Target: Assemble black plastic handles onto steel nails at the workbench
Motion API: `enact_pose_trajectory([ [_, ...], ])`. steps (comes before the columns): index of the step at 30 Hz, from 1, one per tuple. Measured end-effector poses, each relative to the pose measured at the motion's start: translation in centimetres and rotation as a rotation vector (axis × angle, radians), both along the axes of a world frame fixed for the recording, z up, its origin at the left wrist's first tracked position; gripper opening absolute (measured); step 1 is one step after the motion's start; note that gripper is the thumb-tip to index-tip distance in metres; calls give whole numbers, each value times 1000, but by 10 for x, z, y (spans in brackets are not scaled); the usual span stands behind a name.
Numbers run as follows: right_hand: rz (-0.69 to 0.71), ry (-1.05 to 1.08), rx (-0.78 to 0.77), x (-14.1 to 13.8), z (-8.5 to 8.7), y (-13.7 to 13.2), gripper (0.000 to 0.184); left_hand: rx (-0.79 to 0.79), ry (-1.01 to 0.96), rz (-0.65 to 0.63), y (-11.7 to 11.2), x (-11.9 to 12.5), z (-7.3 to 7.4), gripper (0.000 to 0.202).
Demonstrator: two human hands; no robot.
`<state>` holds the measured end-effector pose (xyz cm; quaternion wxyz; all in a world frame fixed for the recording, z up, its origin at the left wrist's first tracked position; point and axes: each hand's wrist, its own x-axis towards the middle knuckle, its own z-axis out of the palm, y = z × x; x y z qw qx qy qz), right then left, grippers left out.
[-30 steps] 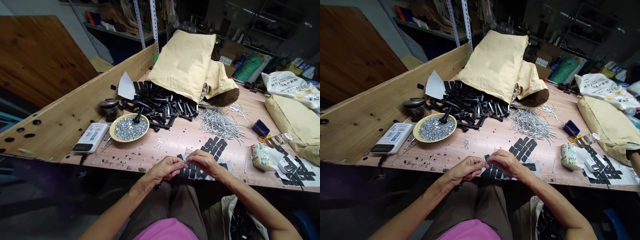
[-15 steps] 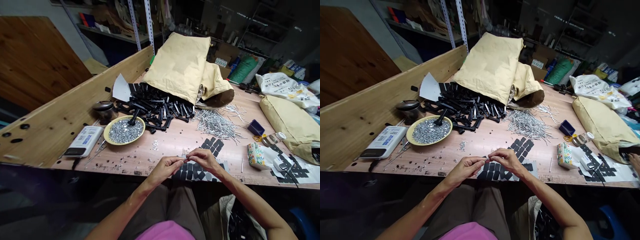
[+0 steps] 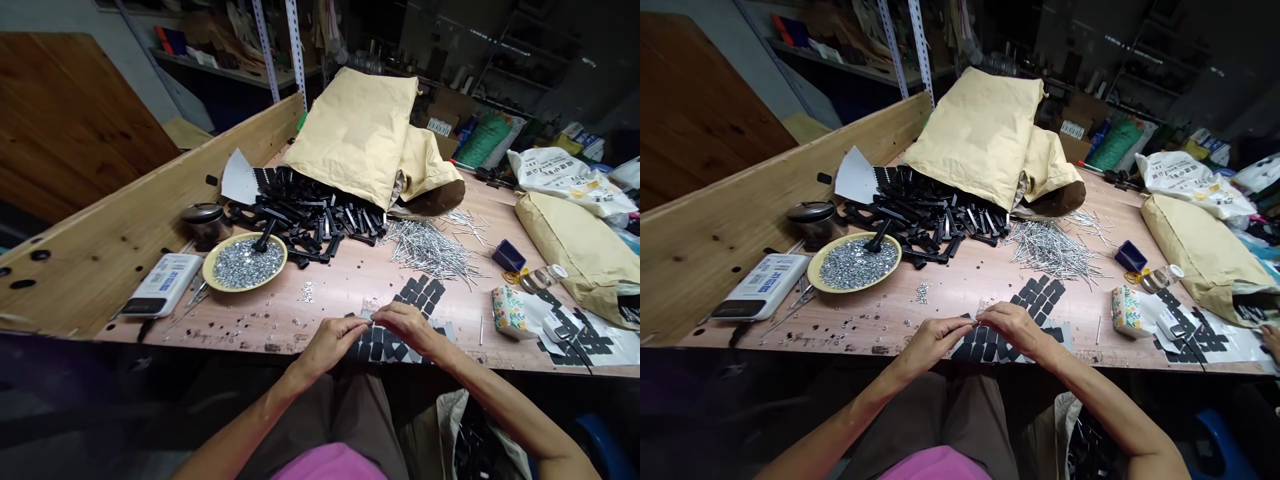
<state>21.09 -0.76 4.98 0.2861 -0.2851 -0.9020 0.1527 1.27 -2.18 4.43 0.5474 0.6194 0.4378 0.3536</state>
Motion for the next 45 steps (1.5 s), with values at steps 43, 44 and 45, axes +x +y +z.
enact_pose_trajectory([
  [43,-423,541,-1279,-9,15,-9,50,1196,561,238,-11,8,-20,25],
  [44,-427,529,-1257,-10,14,-10,49,1183,559,233,-12,8,-21,26],
  [45,-420,502,-1221,-10,14,-10,48,1158,550,226,-13,8,-23,26],
])
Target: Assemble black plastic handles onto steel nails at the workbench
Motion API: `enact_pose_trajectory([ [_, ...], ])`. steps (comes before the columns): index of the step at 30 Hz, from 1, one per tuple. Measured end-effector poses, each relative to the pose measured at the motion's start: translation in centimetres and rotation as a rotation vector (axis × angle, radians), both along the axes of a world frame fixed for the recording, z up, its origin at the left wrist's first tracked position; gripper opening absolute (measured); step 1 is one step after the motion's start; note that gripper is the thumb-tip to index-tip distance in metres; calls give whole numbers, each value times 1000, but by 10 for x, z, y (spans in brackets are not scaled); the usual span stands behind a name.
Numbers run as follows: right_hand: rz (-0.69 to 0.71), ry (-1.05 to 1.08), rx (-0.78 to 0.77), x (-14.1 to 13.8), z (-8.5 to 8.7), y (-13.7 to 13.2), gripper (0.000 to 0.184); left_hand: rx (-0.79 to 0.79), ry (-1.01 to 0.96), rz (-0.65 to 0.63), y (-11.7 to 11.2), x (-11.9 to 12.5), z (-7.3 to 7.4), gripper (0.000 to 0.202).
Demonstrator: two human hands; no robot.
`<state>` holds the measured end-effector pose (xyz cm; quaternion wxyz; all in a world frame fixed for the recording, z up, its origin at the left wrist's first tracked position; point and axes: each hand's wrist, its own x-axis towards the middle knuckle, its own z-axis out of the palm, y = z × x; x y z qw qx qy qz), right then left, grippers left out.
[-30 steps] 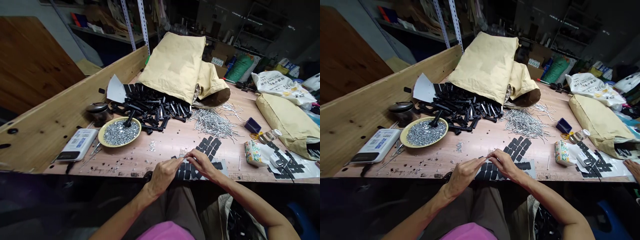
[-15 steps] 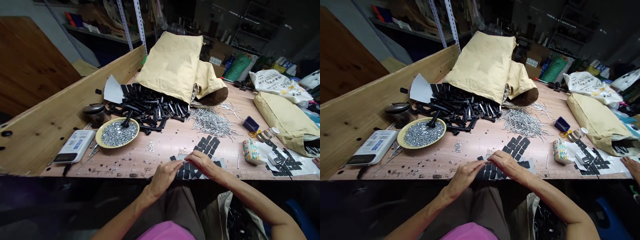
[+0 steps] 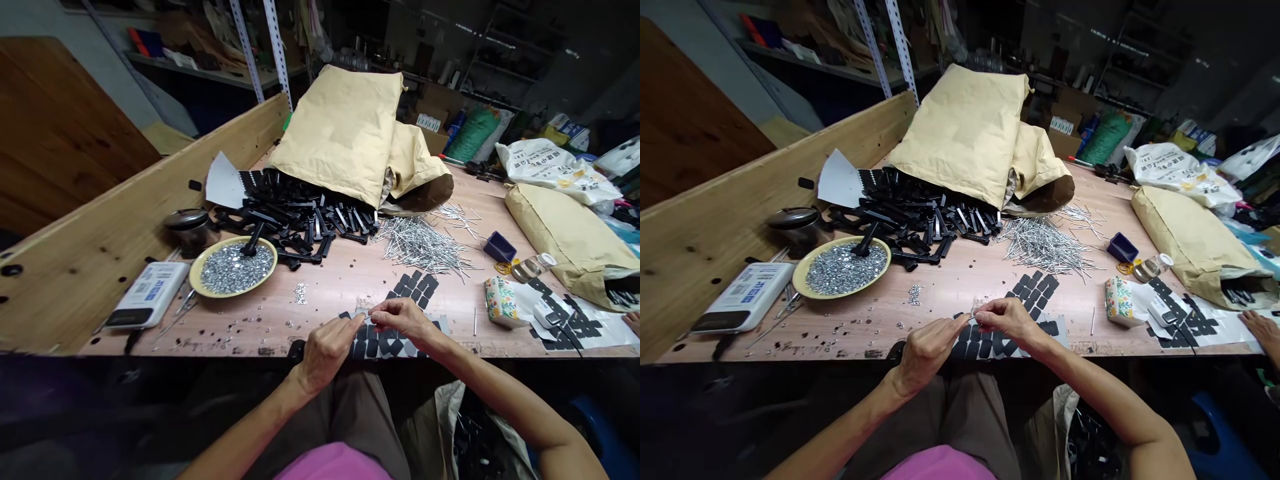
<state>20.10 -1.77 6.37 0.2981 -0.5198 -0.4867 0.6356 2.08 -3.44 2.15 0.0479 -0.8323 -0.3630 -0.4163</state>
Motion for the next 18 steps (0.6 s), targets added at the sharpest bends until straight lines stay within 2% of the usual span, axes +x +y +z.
enact_pose_trajectory([
  [2,45,-79,119,0,0,-1,45,-106,-63,-19,-1,0,-2,27],
  [4,96,-181,310,1,2,-1,41,-318,-204,-63,-1,0,0,28],
  [6,148,-280,556,3,4,0,35,-656,-374,-142,1,0,6,31],
  [9,272,-361,909,8,3,1,29,-1251,-564,-303,6,-3,19,42],
  [11,359,-373,1068,12,1,2,27,-1558,-634,-393,10,-6,25,52],
  [12,391,-376,1120,13,-1,2,27,-1663,-656,-423,11,-7,27,55],
  [14,407,-383,1170,13,-4,2,28,-1773,-689,-454,13,-8,29,59],
  [18,325,-400,1089,12,-7,1,28,-1749,-703,-443,14,-6,26,58],
])
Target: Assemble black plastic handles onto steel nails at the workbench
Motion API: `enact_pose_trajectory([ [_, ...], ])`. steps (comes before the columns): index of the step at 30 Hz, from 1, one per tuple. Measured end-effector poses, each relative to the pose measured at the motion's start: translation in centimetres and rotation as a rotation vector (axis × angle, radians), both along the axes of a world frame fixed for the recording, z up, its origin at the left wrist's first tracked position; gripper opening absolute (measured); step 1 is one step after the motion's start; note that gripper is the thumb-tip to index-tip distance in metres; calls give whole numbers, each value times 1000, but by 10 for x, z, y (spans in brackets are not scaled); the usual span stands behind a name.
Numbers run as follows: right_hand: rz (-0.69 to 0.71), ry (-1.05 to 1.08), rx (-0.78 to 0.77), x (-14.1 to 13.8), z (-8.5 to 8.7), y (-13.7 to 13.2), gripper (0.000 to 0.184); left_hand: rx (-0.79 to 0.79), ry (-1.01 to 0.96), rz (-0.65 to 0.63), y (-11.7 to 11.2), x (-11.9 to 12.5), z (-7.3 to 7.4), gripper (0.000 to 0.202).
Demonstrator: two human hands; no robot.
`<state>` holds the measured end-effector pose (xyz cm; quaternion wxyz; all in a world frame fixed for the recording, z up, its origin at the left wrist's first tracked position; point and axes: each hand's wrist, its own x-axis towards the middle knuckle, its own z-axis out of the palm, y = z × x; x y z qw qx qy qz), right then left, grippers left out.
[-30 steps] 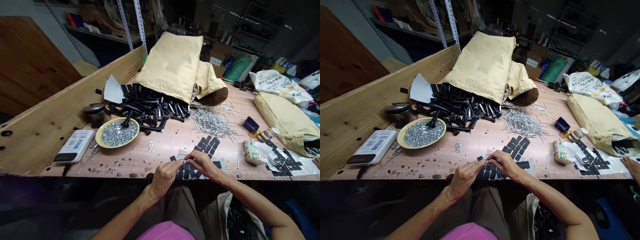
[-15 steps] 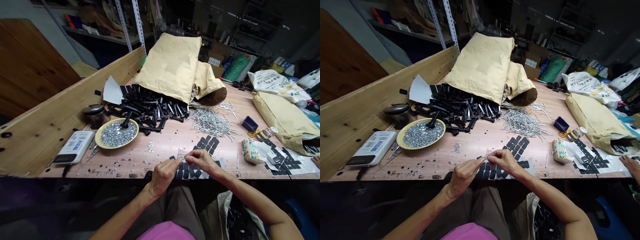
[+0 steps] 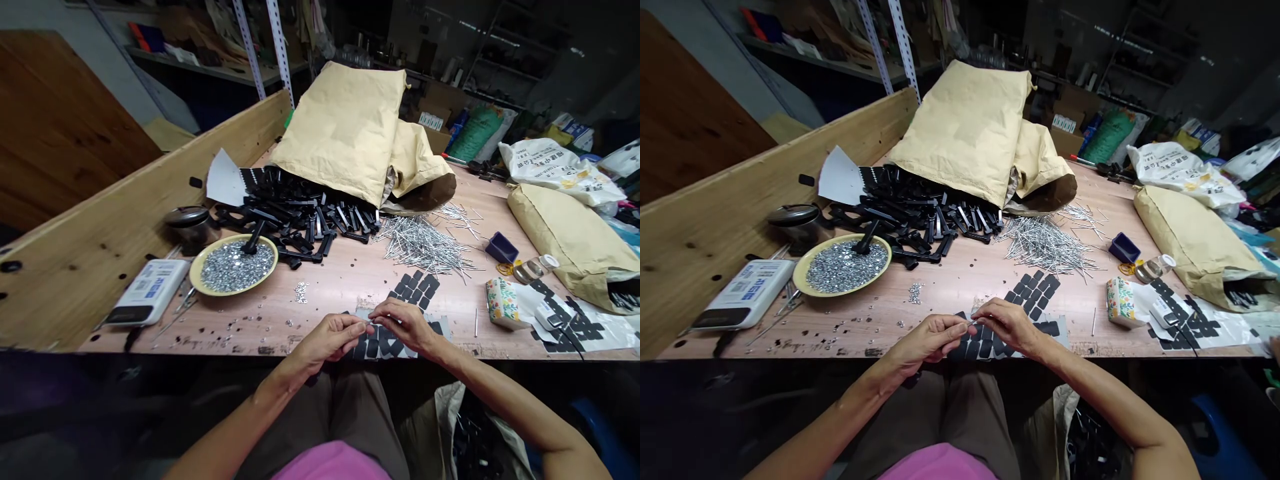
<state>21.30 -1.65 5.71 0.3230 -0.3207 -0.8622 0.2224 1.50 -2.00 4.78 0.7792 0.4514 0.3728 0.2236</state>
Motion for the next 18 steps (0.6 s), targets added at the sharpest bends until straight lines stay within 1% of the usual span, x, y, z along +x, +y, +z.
enact_pose_trajectory([
  [2,-32,9,-28,-1,0,0,28,120,48,38,-1,3,-3,54],
  [3,-41,9,-25,-1,0,0,28,227,86,82,-3,4,-5,49],
  [6,-99,11,-35,-1,0,0,30,646,225,276,-7,9,-11,31],
  [8,-154,21,-88,-2,-1,0,30,858,295,374,-8,11,-15,26],
  [9,-171,27,-112,-2,-2,0,29,912,315,389,-8,11,-15,26],
  [11,-173,26,-111,-3,-3,0,30,928,327,343,-7,12,-15,27],
  [13,-154,0,-45,-3,-4,0,30,913,322,285,-6,12,-13,29],
  [14,-150,-25,-4,-4,-5,0,30,933,328,286,-5,12,-14,29],
  [15,-155,-59,33,-5,-5,-1,30,983,346,317,-6,13,-15,29],
  [18,-198,-200,147,-7,-5,-1,32,1214,442,458,-8,16,-23,29],
])
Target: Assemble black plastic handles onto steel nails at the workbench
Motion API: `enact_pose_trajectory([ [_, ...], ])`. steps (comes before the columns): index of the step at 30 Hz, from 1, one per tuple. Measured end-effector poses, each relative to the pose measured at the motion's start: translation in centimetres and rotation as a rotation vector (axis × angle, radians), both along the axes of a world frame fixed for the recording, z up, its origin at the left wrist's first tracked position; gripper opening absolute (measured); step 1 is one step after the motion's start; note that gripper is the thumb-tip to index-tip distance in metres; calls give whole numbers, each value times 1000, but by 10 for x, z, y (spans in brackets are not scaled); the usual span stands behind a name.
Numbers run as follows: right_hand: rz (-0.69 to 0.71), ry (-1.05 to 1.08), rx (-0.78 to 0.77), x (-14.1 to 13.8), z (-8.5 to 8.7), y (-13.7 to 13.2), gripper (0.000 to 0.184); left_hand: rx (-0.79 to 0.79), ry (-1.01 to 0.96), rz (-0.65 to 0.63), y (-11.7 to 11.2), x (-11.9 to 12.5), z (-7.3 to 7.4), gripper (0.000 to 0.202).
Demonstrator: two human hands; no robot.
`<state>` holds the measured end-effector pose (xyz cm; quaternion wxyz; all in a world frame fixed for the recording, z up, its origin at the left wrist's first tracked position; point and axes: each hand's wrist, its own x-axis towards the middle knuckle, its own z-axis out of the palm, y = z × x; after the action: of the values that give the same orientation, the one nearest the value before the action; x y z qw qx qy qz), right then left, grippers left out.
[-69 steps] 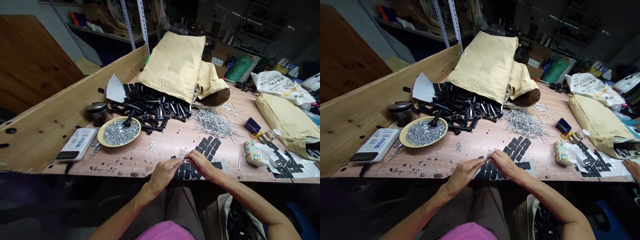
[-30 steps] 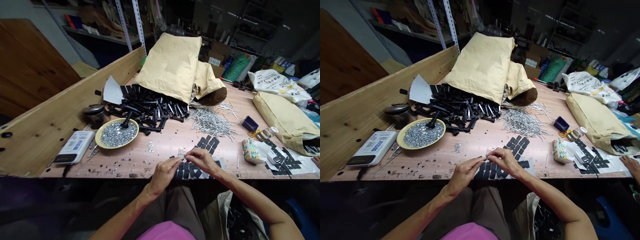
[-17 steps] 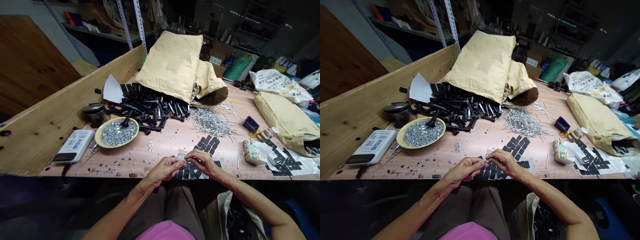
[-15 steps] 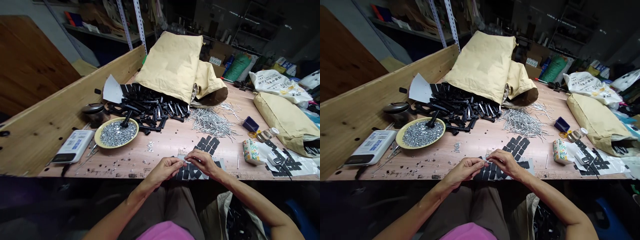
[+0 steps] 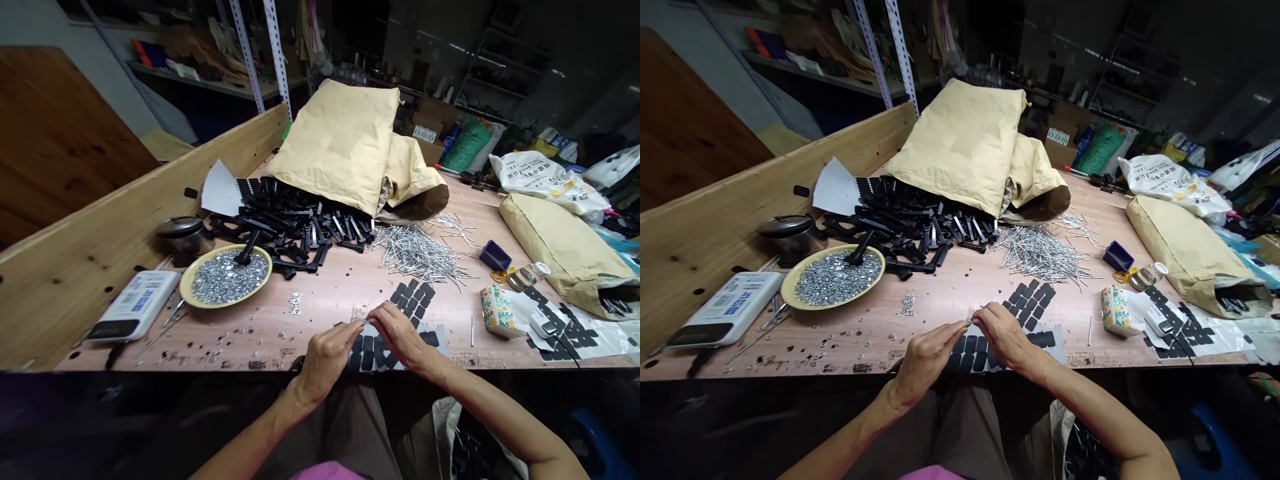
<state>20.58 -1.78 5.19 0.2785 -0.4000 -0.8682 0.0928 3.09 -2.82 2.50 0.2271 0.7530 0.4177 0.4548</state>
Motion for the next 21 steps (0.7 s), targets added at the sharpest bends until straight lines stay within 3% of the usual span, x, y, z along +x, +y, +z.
enact_pose_trajectory([
  [3,-1,-135,80,-2,1,0,34,112,23,26,-3,4,-9,29],
  [7,-16,-201,146,-2,1,0,34,3,-103,-11,-3,6,-9,27],
  [10,0,-227,218,0,1,1,36,-306,-220,-107,0,3,-2,33],
  [13,136,-247,236,6,4,3,35,-794,-282,-365,6,-4,7,46],
  [15,244,-294,252,11,8,4,33,-986,-278,-502,8,-8,10,54],
  [17,292,-337,252,14,9,5,33,-921,-235,-500,7,-8,9,53],
  [21,146,-184,22,13,4,-2,33,-248,-52,-208,0,-3,0,36],
])
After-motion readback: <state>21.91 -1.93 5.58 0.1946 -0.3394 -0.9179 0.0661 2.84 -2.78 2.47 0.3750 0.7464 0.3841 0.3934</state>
